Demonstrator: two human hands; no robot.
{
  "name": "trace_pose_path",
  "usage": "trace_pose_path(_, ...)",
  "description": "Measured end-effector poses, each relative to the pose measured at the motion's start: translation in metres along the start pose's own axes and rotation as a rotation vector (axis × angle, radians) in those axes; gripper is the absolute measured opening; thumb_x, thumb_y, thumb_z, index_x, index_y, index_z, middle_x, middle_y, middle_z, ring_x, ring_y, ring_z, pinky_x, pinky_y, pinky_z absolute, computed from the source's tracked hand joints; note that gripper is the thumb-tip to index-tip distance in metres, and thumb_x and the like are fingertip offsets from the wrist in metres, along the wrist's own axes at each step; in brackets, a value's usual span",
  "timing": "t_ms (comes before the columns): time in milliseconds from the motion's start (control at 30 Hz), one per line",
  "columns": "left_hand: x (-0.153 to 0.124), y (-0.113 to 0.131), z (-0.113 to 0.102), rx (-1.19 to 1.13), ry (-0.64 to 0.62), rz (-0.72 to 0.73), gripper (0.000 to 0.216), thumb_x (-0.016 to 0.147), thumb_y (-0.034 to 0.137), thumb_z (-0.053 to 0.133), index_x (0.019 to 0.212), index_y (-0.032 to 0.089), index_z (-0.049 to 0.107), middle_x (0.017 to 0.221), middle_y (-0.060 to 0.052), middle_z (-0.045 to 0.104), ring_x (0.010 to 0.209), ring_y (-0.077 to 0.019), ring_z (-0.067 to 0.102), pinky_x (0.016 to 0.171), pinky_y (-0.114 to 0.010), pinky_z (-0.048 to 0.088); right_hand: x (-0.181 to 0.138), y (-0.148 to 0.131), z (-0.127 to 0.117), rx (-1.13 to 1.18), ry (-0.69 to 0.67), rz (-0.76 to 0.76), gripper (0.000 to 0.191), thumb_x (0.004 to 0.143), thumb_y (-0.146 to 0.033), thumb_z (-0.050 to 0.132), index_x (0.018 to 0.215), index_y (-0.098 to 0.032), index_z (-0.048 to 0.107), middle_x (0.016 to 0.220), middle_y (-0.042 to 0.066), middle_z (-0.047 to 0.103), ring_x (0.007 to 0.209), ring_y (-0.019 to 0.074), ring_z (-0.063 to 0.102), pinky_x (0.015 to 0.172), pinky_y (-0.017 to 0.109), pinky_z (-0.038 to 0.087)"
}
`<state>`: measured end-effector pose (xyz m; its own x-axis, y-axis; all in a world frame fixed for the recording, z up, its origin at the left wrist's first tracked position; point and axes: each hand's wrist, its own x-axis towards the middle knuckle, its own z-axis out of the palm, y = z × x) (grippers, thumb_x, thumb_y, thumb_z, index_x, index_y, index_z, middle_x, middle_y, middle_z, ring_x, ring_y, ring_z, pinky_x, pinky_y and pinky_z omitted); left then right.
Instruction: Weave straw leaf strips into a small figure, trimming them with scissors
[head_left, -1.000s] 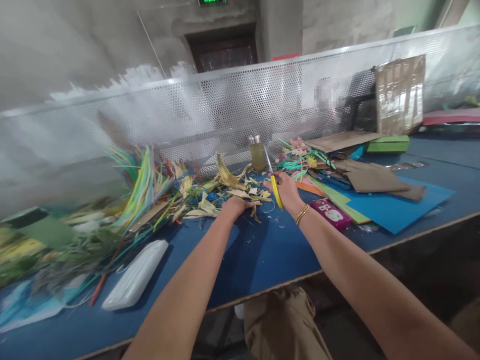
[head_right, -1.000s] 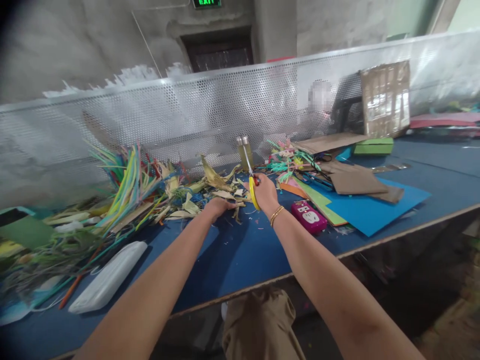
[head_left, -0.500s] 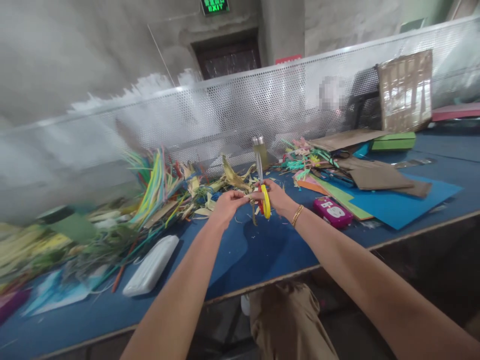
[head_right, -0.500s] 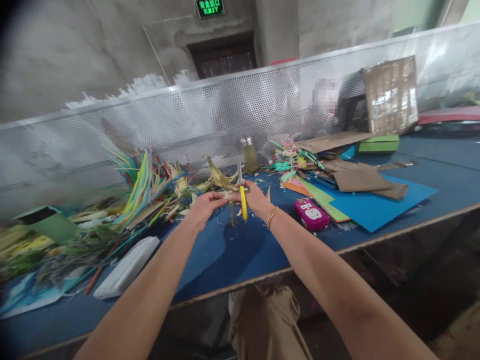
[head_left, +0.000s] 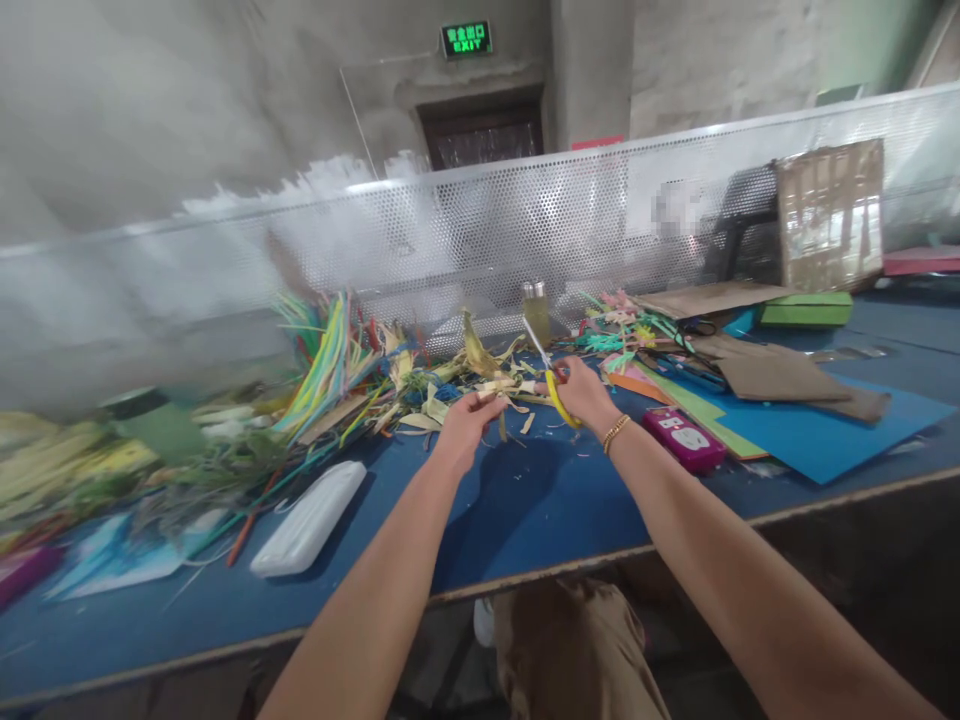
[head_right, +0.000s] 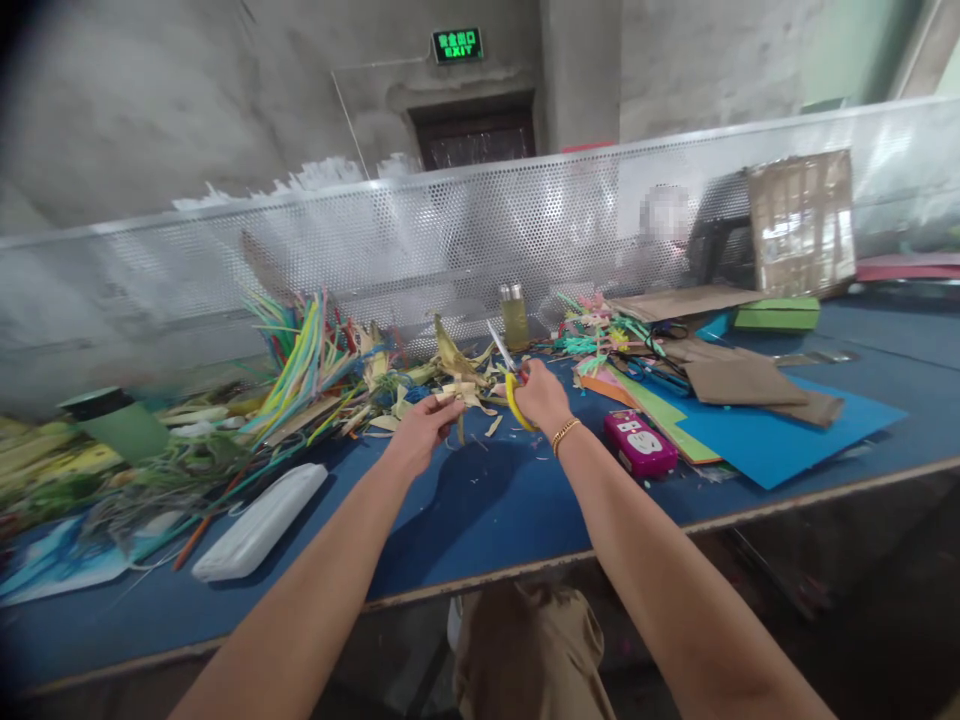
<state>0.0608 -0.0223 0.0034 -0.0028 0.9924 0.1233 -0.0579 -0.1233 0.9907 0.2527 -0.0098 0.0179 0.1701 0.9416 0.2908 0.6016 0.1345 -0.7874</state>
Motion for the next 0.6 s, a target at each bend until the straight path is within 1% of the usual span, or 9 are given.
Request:
trace_pose_path(33,0.002,0.000,-0.004,-0.033,0.012,-0.003,0.038,0.052,0.036,0.084,0.080,0.017,0.067,0.070,0.000,0.065,0.053,-0.0072,0.050,0.047,-0.021,0.030,0.001,0.003,-0.004,-0.198,0.040,0.037,0.055,0.070,-0.037,0.072,0.114,-0.013,0.051,0.104,0.018,0.065,0.101,0.0307,0.063,0.084,0.040,0.048)
trace_pose_path(100,0.006,0.000,-0.011,-0.103,0.030,-0.008,0.040,0.051,0.036,0.085,0.080,0.017,0.066,0.072,0.000,0.066,0.054,-0.0070,0.052,0.047,-0.020,0.032,0.003,0.009,-0.010,-0.482,0.019,0.084,0.048,0.075,-0.027,0.066,0.116,-0.006,0.051,0.105,0.024,0.064,0.104,0.0335,0.062,0.086,0.040,0.047)
trace_pose_path(200,0.007,0.001,-0.016,-0.176,0.054,0.008,0.040,0.049,0.034,0.086,0.080,0.017,0.066,0.073,0.000,0.066,0.055,-0.0058,0.052,0.046,-0.018,0.032,0.004,0.015,-0.014,-0.680,-0.051,0.123,0.040,0.078,-0.017,0.058,0.115,-0.003,0.053,0.104,0.026,0.065,0.103,0.0330,0.063,0.084,0.039,0.048)
trace_pose_path(300,0.007,0.002,-0.018,-0.229,0.061,0.027,0.040,0.049,0.031,0.086,0.080,0.017,0.067,0.073,0.001,0.065,0.058,-0.0057,0.054,0.046,-0.017,0.033,0.004,0.017,-0.016,-0.754,-0.103,0.133,0.037,0.079,-0.014,0.054,0.114,-0.005,0.059,0.104,0.024,0.066,0.103,0.0323,0.064,0.081,0.039,0.049)
trace_pose_path(400,0.008,0.001,-0.020,-0.249,0.079,0.028,0.039,0.049,0.031,0.086,0.078,0.016,0.066,0.073,0.001,0.065,0.058,-0.0056,0.053,0.046,-0.017,0.032,0.003,0.017,-0.021,-0.807,-0.143,0.146,0.030,0.079,-0.016,0.055,0.105,-0.009,0.069,0.105,0.024,0.067,0.105,0.0332,0.063,0.081,0.042,0.048)
trace_pose_path(433,0.009,0.001,-0.020,-0.246,0.084,0.030,0.039,0.049,0.032,0.086,0.077,0.016,0.066,0.071,0.001,0.064,0.057,-0.0055,0.053,0.045,-0.017,0.032,0.001,0.016,-0.022,-0.817,-0.135,0.155,0.028,0.079,-0.017,0.055,0.102,-0.009,0.071,0.105,0.025,0.067,0.105,0.0340,0.063,0.081,0.043,0.048)
trace_pose_path(500,0.009,0.000,-0.021,-0.233,0.086,0.037,0.040,0.047,0.033,0.087,0.076,0.016,0.065,0.067,0.002,0.063,0.057,-0.0057,0.052,0.045,-0.018,0.031,-0.002,0.012,-0.025,-0.811,-0.067,0.146,0.027,0.081,-0.021,0.056,0.096,-0.009,0.073,0.103,0.026,0.068,0.104,0.0355,0.062,0.082,0.045,0.046)
trace_pose_path(533,0.009,0.000,-0.021,-0.227,0.085,0.041,0.040,0.047,0.033,0.087,0.076,0.016,0.065,0.066,0.002,0.062,0.057,-0.0058,0.053,0.046,-0.018,0.031,-0.005,0.008,-0.025,-0.780,-0.020,0.109,0.027,0.082,-0.025,0.056,0.094,-0.009,0.074,0.101,0.026,0.068,0.103,0.0355,0.062,0.082,0.044,0.046)
trace_pose_path(600,0.009,0.000,-0.021,-0.219,0.081,0.043,0.041,0.045,0.033,0.087,0.076,0.016,0.066,0.066,0.002,0.062,0.056,-0.0061,0.052,0.046,-0.018,0.030,-0.010,-0.003,-0.022,-0.637,0.042,-0.041,0.031,0.083,-0.036,0.056,0.090,-0.013,0.076,0.097,0.020,0.071,0.099,0.0324,0.063,0.082,0.040,0.045)
